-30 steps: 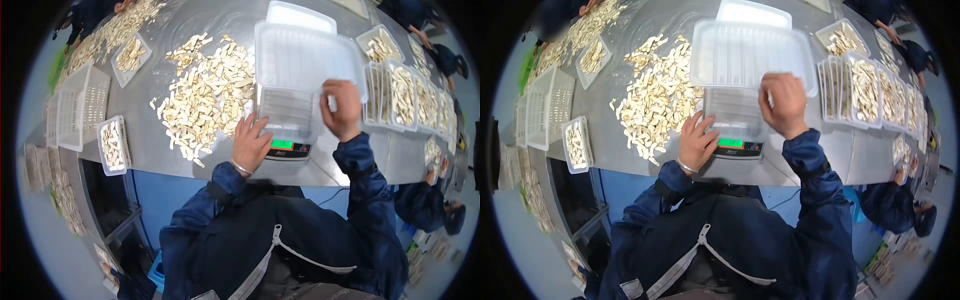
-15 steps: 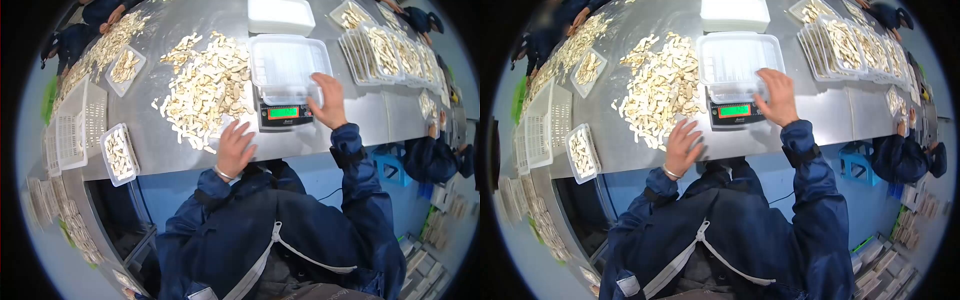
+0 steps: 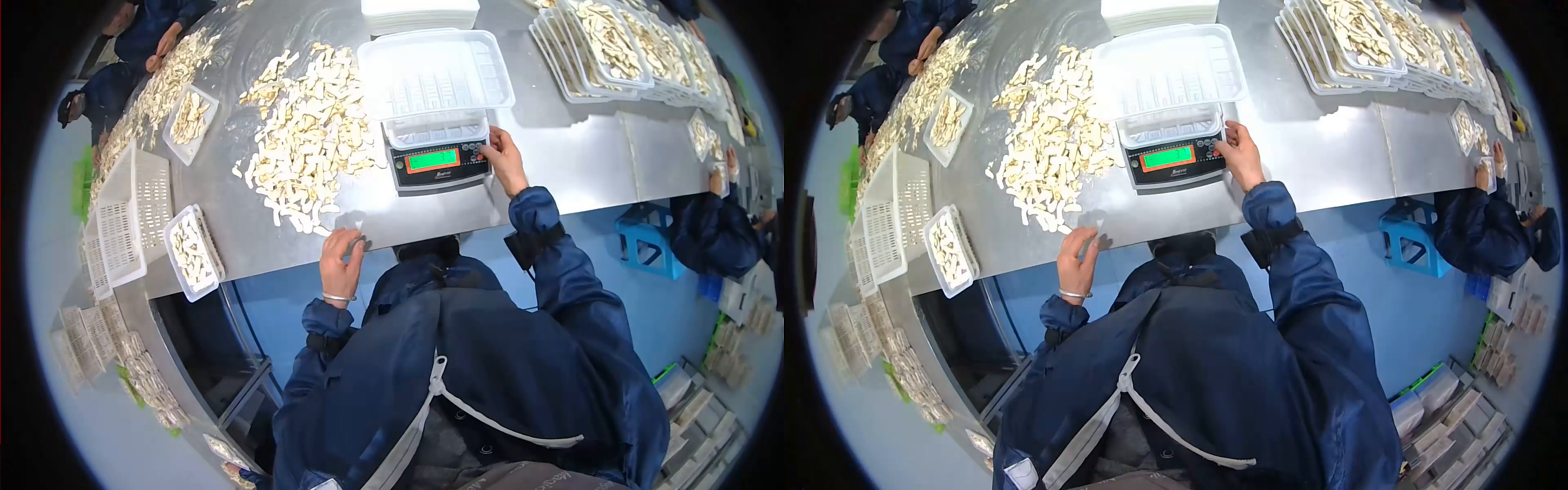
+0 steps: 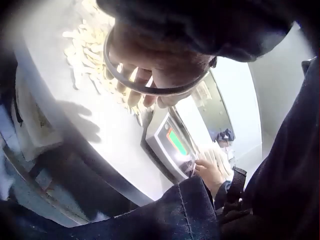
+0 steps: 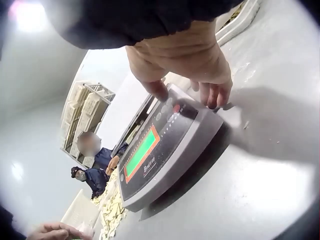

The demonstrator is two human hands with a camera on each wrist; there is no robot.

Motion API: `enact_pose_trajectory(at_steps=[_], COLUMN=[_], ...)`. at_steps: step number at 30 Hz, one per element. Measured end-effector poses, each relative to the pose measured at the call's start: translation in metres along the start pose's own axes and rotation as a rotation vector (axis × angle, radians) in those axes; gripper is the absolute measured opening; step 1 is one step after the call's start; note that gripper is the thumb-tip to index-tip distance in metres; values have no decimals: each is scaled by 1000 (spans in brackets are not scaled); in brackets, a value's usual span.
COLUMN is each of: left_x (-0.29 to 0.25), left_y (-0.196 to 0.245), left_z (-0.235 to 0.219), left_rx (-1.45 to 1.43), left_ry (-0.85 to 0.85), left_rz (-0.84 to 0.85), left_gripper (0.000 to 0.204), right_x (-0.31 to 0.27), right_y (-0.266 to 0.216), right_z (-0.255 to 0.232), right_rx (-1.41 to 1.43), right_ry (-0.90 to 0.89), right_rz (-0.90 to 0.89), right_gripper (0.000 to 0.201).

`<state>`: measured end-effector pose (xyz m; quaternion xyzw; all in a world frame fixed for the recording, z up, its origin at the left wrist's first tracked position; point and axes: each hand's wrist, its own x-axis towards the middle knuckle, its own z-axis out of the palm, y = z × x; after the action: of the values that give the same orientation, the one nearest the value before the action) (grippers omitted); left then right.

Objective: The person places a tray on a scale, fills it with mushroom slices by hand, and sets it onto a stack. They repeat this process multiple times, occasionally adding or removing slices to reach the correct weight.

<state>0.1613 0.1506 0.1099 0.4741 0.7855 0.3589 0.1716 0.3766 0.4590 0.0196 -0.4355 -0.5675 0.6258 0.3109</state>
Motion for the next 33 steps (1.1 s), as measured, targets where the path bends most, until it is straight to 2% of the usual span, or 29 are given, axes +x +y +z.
enact_pose_trajectory(at_steps=[2,7,10,14,17,22,25,26,27,28,29,30,33], left_x=[-1,-10,-13,-14,-15,-18,-25,-28,-32,-36,-41,-45,-45], left_y=[4,7,10,11,9,3,-14,-21,-27,-35,-44,-57,-87], left_z=[1,4,6,7,10,15,17,17,18,19,23,27,32], left_rx=[9,30,23,29,36,77,68,20,-28,-78,-139,-215,-426], left_ry=[9,30,33,45,50,54,7,-32,-64,-92,-14,-28,-83], left_rz=[-11,-54,-87,-86,-90,-89,-188,-286,-386,-487,-422,-473,-588], left_gripper=[17,17,18,17,17,17,18,19,20,21,21,22,24], right_x=[7,5,2,9,4,5,-1,-6,-24,-34,-44,-52,-65], right_y=[9,-6,-13,3,-10,0,-9,-8,-38,-54,-63,-68,-82], right_z=[-1,1,5,3,7,-2,-22,-30,-28,-25,-19,-12,30], right_rx=[-6,-113,-57,-100,-61,-67,-66,-93,-272,-404,-399,-469,-545], right_ry=[-6,-13,9,27,22,18,75,114,153,123,33,-97,-468], right_rz=[1,27,31,11,27,-5,-82,-168,-273,-323,-330,-370,-589], right_gripper=[57,56,55,55,52,57,58,49,37,26,19,16,18])
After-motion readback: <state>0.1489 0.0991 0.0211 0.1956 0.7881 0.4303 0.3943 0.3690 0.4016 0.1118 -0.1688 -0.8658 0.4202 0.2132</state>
